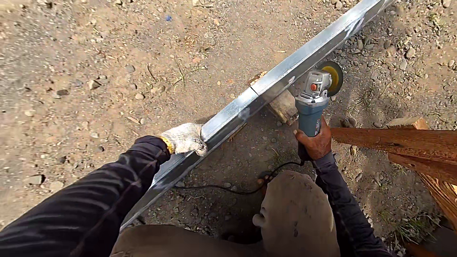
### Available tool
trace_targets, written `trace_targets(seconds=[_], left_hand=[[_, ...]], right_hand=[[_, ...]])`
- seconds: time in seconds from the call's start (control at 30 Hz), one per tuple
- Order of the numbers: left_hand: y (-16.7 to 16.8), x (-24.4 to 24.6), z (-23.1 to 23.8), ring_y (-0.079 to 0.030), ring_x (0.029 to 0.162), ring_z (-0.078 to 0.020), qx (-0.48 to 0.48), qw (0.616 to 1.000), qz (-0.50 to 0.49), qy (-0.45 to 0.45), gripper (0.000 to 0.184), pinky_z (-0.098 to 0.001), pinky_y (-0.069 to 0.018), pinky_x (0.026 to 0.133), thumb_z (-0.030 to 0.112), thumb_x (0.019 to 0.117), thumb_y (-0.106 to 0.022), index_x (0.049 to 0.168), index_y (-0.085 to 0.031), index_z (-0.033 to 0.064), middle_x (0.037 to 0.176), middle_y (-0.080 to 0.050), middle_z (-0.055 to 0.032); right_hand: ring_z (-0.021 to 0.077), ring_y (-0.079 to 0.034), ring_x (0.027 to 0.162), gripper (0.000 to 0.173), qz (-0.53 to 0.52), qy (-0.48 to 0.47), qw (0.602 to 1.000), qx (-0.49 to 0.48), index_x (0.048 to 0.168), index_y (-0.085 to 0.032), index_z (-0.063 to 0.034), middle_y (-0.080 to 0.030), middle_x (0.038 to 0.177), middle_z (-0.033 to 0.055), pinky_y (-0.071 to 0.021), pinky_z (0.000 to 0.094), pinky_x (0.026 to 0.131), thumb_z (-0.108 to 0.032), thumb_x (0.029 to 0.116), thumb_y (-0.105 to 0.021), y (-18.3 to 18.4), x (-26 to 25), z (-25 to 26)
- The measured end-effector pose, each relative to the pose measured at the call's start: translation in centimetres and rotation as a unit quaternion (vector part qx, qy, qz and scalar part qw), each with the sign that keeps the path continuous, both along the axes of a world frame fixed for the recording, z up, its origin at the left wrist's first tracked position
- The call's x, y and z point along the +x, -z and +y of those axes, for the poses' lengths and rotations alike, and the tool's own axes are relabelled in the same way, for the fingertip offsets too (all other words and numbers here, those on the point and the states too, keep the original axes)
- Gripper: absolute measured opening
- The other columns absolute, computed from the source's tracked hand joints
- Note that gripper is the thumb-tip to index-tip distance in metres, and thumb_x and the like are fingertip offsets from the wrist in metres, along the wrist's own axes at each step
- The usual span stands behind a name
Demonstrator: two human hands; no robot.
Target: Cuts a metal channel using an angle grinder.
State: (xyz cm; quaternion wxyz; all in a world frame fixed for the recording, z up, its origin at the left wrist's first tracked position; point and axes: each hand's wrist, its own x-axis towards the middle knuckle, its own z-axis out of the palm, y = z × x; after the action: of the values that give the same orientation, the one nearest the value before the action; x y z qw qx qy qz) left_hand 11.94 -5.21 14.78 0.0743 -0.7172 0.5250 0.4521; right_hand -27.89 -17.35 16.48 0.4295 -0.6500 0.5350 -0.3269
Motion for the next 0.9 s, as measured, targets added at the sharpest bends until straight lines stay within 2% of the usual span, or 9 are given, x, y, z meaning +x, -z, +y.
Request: trace_targets(seconds=[0.13,0.23,0.4,0.47,0.53,0.6,0.67,0.8,0.9], left_hand=[[-0.2,0.4,-0.3,-0.068,0.074,-0.0222,-0.015,0.999,0.035,-0.033,0.037,-0.0508,-0.0547,0.069,0.017,0.0625,-0.095,0.091,-0.072,0.0136,0.077,-0.070,-0.0045],[0.5,1.3,-0.1,-0.068,0.077,-0.0264,-0.036,0.996,0.030,-0.074,0.039,-0.0552,-0.0557,0.070,0.014,0.0653,-0.094,0.096,-0.071,0.0114,0.081,-0.071,-0.0086],[0.8,2.0,-0.4,-0.070,0.082,-0.0276,-0.061,0.992,0.039,-0.099,0.049,-0.0564,-0.0568,0.076,0.023,0.0667,-0.096,0.106,-0.070,0.0088,0.088,-0.072,-0.0114],[0.2,1.4,-0.5,-0.069,0.086,-0.0323,-0.053,0.990,0.022,-0.130,0.046,-0.0603,-0.0553,0.081,0.033,0.0784,-0.090,0.108,-0.069,0.0046,0.091,-0.071,-0.0162],[-0.3,0.6,-1.0,-0.067,0.089,-0.0395,-0.037,0.987,-0.025,-0.154,0.052,-0.0663,-0.0514,0.082,0.049,0.0940,-0.072,0.106,-0.066,-0.0006,0.093,-0.068,-0.0228],[-0.4,-0.1,-1.3,-0.066,0.091,-0.0435,-0.030,0.984,-0.055,-0.164,0.059,-0.0700,-0.0491,0.083,0.055,0.0995,-0.060,0.106,-0.065,-0.0028,0.095,-0.067,-0.0262],[-0.3,0.0,-1.4,-0.066,0.089,-0.0430,-0.046,0.983,-0.061,-0.168,0.057,-0.0700,-0.0489,0.081,0.055,0.0979,-0.063,0.103,-0.066,-0.0018,0.092,-0.067,-0.0253],[-0.5,0.0,-0.7,-0.068,0.082,-0.0353,-0.070,0.981,-0.031,-0.181,0.054,-0.0646,-0.0529,0.078,0.056,0.0873,-0.076,0.099,-0.071,0.0031,0.087,-0.070,-0.0187],[-1.5,-1.0,0.0,-0.068,0.081,-0.0341,-0.086,0.979,-0.021,-0.185,0.048,-0.0633,-0.0533,0.078,0.048,0.0879,-0.079,0.097,-0.071,0.0022,0.086,-0.070,-0.0181]], right_hand=[[0.0132,-0.072,0.076,0.063,0.000,0.008,1.000,0.005,0.124,-0.062,-0.0118,-0.073,0.090,0.0022,-0.0628,0.0389,0.066,-0.033,0.0697,-0.086,0.3,-0.7,0.4],[0.0127,-0.072,0.077,0.065,0.011,0.013,1.000,0.014,0.126,-0.062,-0.0124,-0.073,0.092,0.0019,-0.0629,0.0387,0.067,-0.034,0.0694,-0.087,0.5,-1.1,0.6],[0.0118,-0.072,0.079,0.066,0.048,0.022,0.998,0.016,0.124,-0.062,-0.0113,-0.073,0.092,0.0017,-0.0630,0.0389,0.069,-0.036,0.0681,-0.087,0.6,-1.9,0.4],[0.0123,-0.072,0.079,0.067,0.056,0.020,0.998,0.020,0.125,-0.062,-0.0107,-0.073,0.092,0.0022,-0.0627,0.0397,0.069,-0.037,0.0678,-0.087,0.7,-2.2,0.4],[0.0127,-0.072,0.080,0.067,0.054,0.018,0.998,0.027,0.125,-0.061,-0.0107,-0.073,0.093,0.0031,-0.0630,0.0399,0.070,-0.036,0.0689,-0.087,0.8,-2.6,0.4],[0.0129,-0.073,0.082,0.068,0.050,0.016,0.998,0.035,0.128,-0.060,-0.0113,-0.073,0.096,0.0034,-0.0632,0.0397,0.072,-0.036,0.0700,-0.087,0.9,-3.1,0.7],[0.0134,-0.073,0.082,0.069,0.038,0.017,0.998,0.037,0.128,-0.060,-0.0106,-0.073,0.096,0.0037,-0.0633,0.0398,0.072,-0.035,0.0695,-0.088,1.2,-3.5,0.8],[0.0126,-0.073,0.085,0.069,0.003,0.011,0.999,0.037,0.128,-0.060,-0.0107,-0.073,0.099,0.0028,-0.0643,0.0389,0.075,-0.033,0.0692,-0.088,1.3,-4.8,1.1],[0.0117,-0.073,0.084,0.068,0.015,0.012,0.999,0.032,0.127,-0.060,-0.0111,-0.073,0.098,0.0023,-0.0637,0.0384,0.074,-0.036,0.0695,-0.087,1.1,-5.4,1.4]])
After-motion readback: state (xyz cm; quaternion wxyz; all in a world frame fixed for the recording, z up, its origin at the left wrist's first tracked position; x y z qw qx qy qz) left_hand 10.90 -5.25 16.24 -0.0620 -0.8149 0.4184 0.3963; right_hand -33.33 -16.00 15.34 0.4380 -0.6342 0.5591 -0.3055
